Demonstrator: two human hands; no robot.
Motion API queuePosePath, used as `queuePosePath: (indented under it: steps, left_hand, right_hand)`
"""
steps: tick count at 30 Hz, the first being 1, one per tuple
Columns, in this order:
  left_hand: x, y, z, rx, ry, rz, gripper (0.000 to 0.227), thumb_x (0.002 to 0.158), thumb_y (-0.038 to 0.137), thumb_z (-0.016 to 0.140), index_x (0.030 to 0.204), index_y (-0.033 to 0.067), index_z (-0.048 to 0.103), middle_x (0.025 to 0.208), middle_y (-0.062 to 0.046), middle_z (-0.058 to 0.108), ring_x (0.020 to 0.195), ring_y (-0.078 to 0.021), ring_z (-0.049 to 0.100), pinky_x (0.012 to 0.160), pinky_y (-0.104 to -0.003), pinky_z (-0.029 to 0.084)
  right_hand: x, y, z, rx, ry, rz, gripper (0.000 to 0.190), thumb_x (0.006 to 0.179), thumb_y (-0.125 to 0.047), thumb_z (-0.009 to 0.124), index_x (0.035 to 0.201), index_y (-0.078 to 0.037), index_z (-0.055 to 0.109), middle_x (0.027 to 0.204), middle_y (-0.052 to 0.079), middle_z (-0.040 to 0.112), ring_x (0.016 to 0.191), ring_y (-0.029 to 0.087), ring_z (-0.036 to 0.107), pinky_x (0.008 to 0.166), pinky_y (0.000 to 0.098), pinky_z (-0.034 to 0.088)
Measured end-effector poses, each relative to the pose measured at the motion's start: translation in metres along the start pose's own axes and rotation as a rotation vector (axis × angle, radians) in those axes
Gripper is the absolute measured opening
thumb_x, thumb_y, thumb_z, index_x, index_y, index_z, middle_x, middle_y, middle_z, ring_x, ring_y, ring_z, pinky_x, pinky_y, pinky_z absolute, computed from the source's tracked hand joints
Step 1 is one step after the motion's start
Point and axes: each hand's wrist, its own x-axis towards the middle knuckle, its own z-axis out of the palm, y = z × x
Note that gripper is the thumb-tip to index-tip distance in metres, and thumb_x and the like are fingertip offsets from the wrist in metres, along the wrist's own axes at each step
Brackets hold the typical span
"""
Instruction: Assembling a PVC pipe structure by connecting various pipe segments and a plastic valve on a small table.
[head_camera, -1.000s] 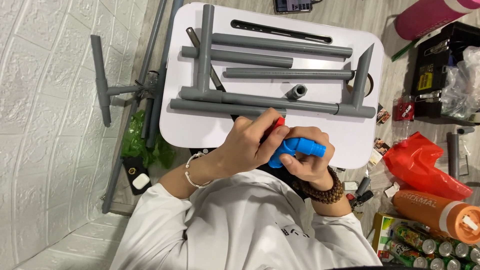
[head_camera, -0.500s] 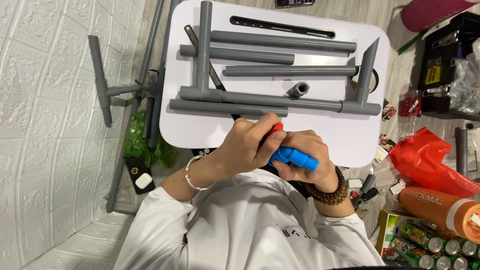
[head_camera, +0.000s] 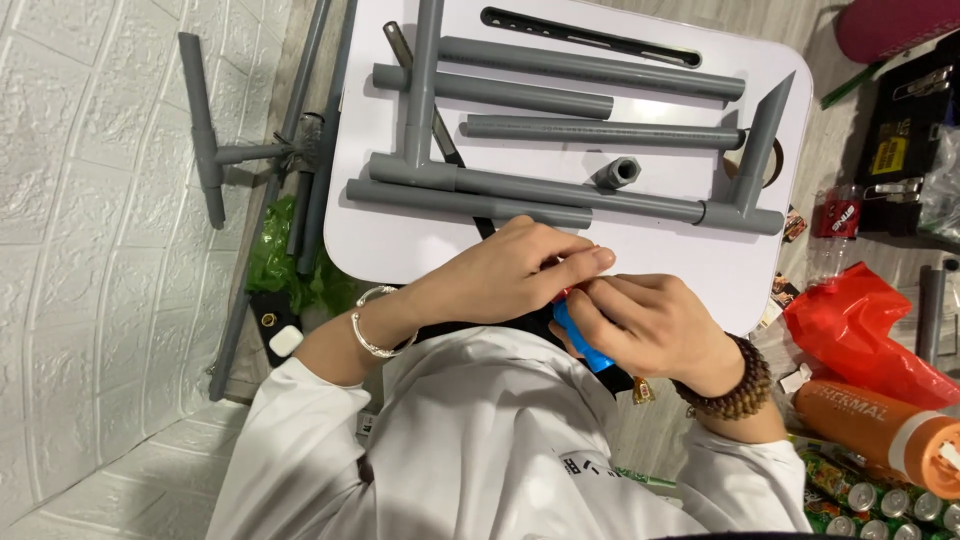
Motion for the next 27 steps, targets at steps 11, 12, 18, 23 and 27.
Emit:
queuePosePath:
  steps: [11, 12, 18, 23, 27]
  left_hand:
    - [0.009, -0.011, -0.007, 0.181, 0.071, -0.097, 0.058, 0.109, 0.04, 0.045, 0.061, 0.0092, 0.057, 0.046, -0.004, 0.051, 0.05, -0.0151, 0.049, 0.054, -0.028, 0.044]
    - [0.011, -0.012, -0.008, 0.195, 0.149, -0.065, 0.057, 0.11, 0.039, 0.046, 0.061, 0.0101, 0.057, 0.045, -0.002, 0.05, 0.05, -0.0129, 0.049, 0.053, -0.025, 0.043]
    - [0.007, -0.022, 0.013, 0.277, 0.335, 0.154, 0.037, 0.109, 0.034, 0.051, 0.079, 0.0128, 0.057, 0.046, -0.004, 0.055, 0.043, -0.0211, 0.062, 0.048, -0.026, 0.05]
    - [0.001, -0.034, 0.03, 0.364, 0.427, 0.203, 0.027, 0.111, 0.032, 0.048, 0.09, 0.0148, 0.054, 0.043, -0.002, 0.053, 0.038, -0.0179, 0.06, 0.047, -0.025, 0.052]
    - [-0.004, -0.033, 0.034, 0.321, 0.413, 0.24, 0.023, 0.11, 0.022, 0.051, 0.09, 0.0111, 0.055, 0.042, -0.004, 0.051, 0.035, -0.0192, 0.057, 0.044, -0.023, 0.05]
  right_hand:
    - [-0.023, 0.01, 0.011, 0.124, -0.056, 0.293, 0.026, 0.099, -0.027, 0.066, 0.114, -0.005, 0.069, 0.096, 0.013, 0.067, 0.077, 0.031, 0.071, 0.066, 0.038, 0.057]
    - [-0.03, 0.014, 0.018, 0.208, -0.02, 0.455, 0.044, 0.088, -0.042, 0.084, 0.109, -0.005, 0.07, 0.103, 0.012, 0.073, 0.084, 0.034, 0.074, 0.069, 0.0412, 0.057]
    - [-0.037, 0.009, 0.043, 0.084, 0.239, 0.426, 0.06, 0.09, -0.055, 0.08, 0.121, -0.006, 0.066, 0.11, 0.013, 0.073, 0.088, 0.029, 0.072, 0.08, 0.0294, 0.05]
    - [-0.048, 0.013, 0.073, 0.19, 0.38, 0.345, 0.038, 0.089, -0.039, 0.08, 0.105, -0.006, 0.071, 0.098, 0.013, 0.073, 0.079, 0.032, 0.072, 0.074, 0.0316, 0.054]
    - [-0.049, 0.012, 0.075, 0.353, 0.516, 0.187, 0.021, 0.084, -0.014, 0.082, 0.093, 0.003, 0.071, 0.081, 0.02, 0.068, 0.061, 0.04, 0.069, 0.057, 0.039, 0.06]
